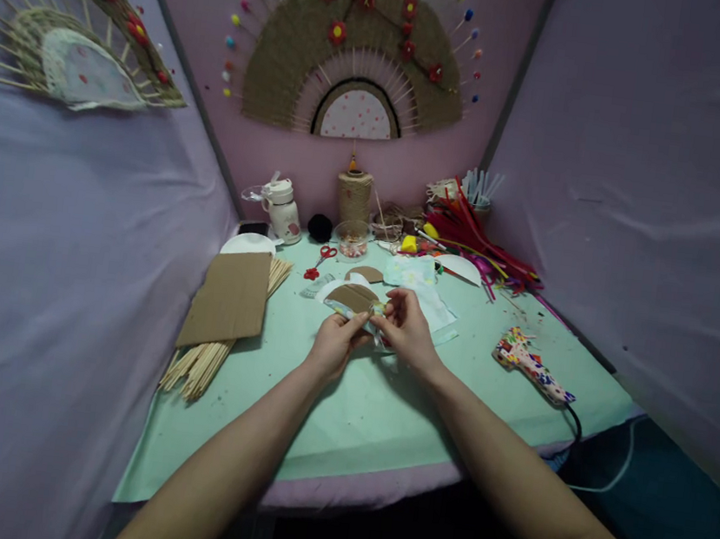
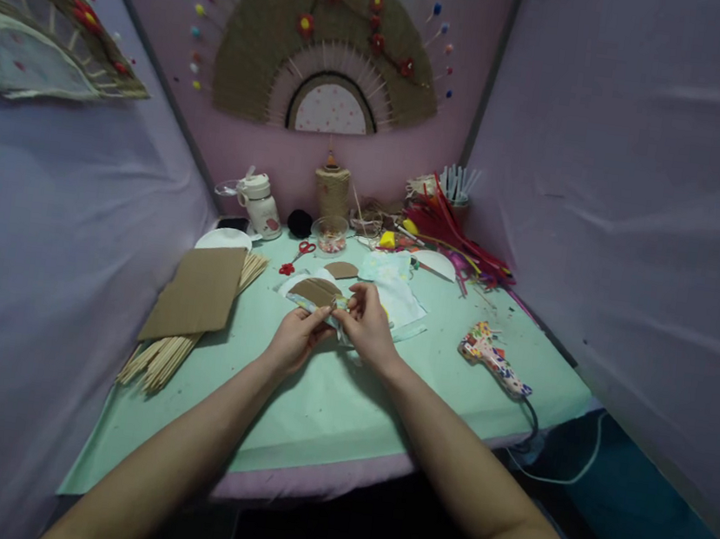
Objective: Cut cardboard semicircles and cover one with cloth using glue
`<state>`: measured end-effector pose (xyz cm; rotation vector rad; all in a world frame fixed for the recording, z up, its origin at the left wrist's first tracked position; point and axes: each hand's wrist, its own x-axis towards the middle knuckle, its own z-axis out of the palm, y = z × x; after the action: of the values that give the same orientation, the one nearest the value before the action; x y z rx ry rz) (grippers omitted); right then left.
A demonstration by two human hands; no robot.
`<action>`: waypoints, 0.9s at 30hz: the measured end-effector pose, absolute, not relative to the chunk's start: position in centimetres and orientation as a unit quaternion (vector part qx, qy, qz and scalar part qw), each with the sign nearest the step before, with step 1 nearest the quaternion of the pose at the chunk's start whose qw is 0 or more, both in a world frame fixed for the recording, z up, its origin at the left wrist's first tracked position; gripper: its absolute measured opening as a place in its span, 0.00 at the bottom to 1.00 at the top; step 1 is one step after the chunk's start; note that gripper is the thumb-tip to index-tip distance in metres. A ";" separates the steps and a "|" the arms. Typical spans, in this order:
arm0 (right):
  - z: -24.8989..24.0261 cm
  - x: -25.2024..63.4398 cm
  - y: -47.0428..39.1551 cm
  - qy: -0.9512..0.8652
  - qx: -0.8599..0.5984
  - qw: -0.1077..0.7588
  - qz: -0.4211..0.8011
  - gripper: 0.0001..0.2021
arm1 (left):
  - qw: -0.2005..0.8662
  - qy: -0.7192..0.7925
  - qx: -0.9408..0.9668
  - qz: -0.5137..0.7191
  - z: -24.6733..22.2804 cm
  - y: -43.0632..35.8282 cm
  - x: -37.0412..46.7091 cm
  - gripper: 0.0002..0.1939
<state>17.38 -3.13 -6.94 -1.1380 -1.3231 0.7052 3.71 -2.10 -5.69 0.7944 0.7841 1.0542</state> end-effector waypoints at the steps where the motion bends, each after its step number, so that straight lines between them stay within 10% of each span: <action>1: -7.1 17.5 -2.9 -0.544 -0.495 0.595 0.324 0.21 | 0.719 0.355 0.366 0.472 -5.7 -2.1 3.7 0.19; 27: -6.3 17.8 -2.9 -0.459 -0.479 0.555 0.502 0.10 | 0.769 0.293 0.250 0.510 -5.6 -1.1 2.7 0.13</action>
<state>17.82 -2.92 -6.31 -1.1303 -1.0842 1.1859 2.72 -1.05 -5.64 0.5414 0.6365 1.1065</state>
